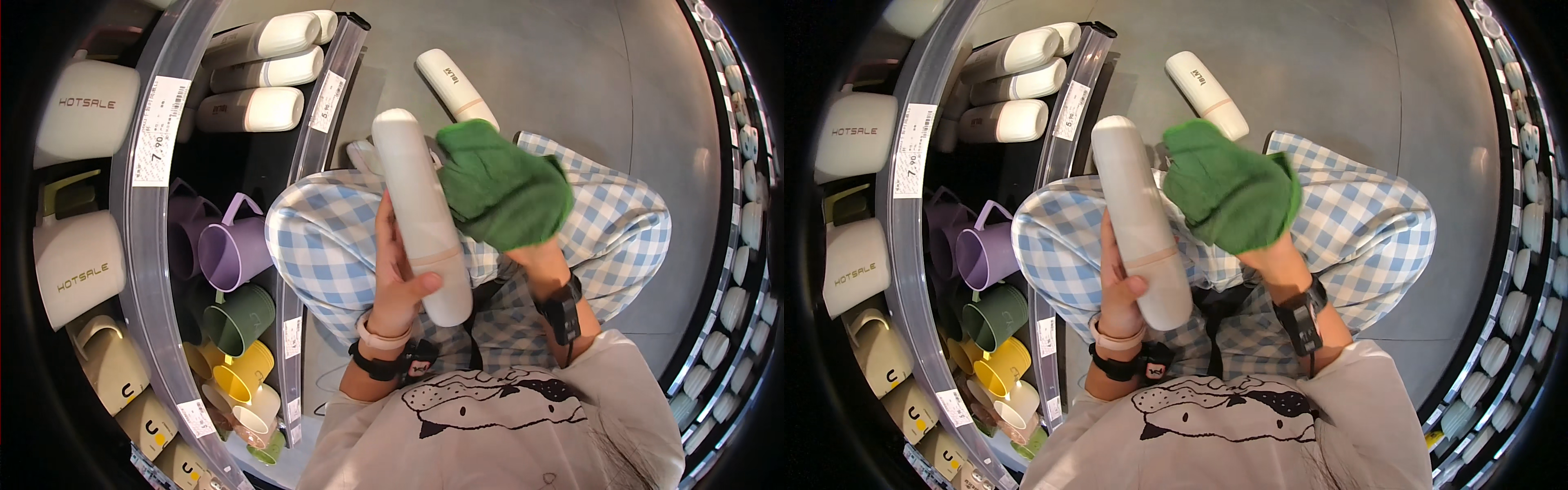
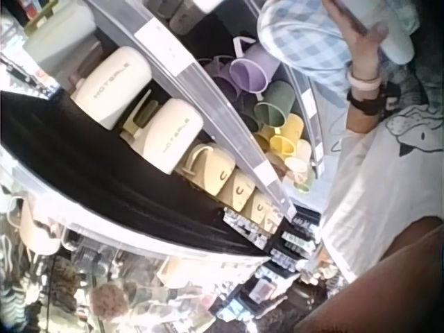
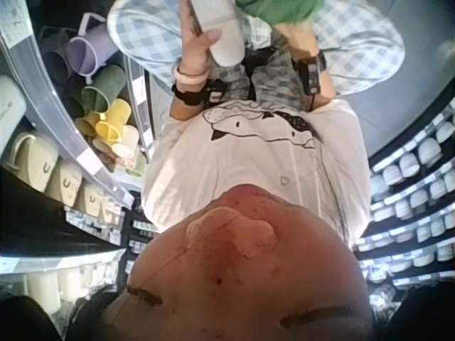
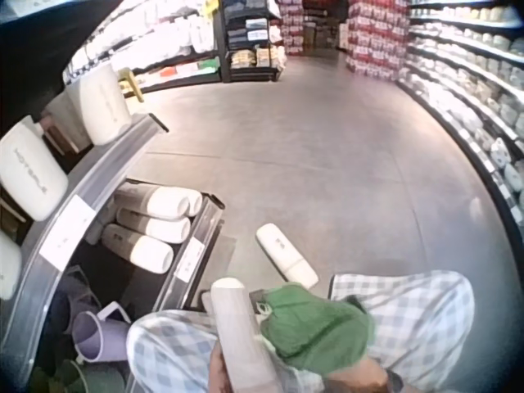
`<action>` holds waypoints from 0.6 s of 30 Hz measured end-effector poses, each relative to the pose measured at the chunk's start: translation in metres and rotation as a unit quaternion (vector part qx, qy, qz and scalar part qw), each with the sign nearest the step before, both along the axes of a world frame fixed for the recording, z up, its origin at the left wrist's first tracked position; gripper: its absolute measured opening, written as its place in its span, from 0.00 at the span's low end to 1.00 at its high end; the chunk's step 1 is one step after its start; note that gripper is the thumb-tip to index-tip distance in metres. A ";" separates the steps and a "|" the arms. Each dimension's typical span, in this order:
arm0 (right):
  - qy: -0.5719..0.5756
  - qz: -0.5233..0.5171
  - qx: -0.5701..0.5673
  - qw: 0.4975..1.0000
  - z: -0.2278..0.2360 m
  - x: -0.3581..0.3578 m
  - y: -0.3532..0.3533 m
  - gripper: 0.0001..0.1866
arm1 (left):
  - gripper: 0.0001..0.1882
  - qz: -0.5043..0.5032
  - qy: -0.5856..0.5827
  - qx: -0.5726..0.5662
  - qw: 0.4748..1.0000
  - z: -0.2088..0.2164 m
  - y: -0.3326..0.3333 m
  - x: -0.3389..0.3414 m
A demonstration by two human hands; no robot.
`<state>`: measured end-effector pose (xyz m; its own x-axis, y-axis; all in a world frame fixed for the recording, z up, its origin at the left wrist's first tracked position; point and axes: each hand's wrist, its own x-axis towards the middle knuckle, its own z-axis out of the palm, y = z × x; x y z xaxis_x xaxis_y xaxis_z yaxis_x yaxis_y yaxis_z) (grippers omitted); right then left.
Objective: The recorder is cleaning various mugs and bottles on a store shelf using a green cloth.
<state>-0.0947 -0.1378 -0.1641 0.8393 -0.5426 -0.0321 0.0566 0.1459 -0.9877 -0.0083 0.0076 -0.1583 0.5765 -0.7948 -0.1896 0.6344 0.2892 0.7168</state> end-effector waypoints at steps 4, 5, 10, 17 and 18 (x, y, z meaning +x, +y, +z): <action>-0.013 0.186 -0.301 0.935 0.005 0.007 0.012 0.44 | 0.53 0.039 0.005 0.010 0.999 0.016 -0.010 -0.003; -0.041 0.196 -0.231 0.952 0.021 0.015 0.019 0.48 | 0.52 0.075 -0.059 0.054 0.994 0.019 -0.015 -0.005; 0.052 0.073 -0.070 0.994 0.036 0.059 0.015 0.40 | 0.55 0.003 -0.157 0.059 0.986 0.007 -0.008 -0.004; 0.137 0.012 -0.158 0.978 0.029 0.089 -0.012 0.16 | 0.55 0.024 -0.315 0.125 0.940 -0.003 -0.013 -0.006; 0.083 -0.040 -0.146 0.985 0.017 0.089 -0.016 0.15 | 0.55 0.024 -0.237 0.107 0.965 0.000 -0.015 -0.009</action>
<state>-0.0061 -0.1541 -0.1472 0.7894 -0.6139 0.0015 -0.1102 -0.1440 -0.9834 -0.0173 -0.0079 -0.1582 0.6736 -0.7372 -0.0522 0.2093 0.1225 0.9702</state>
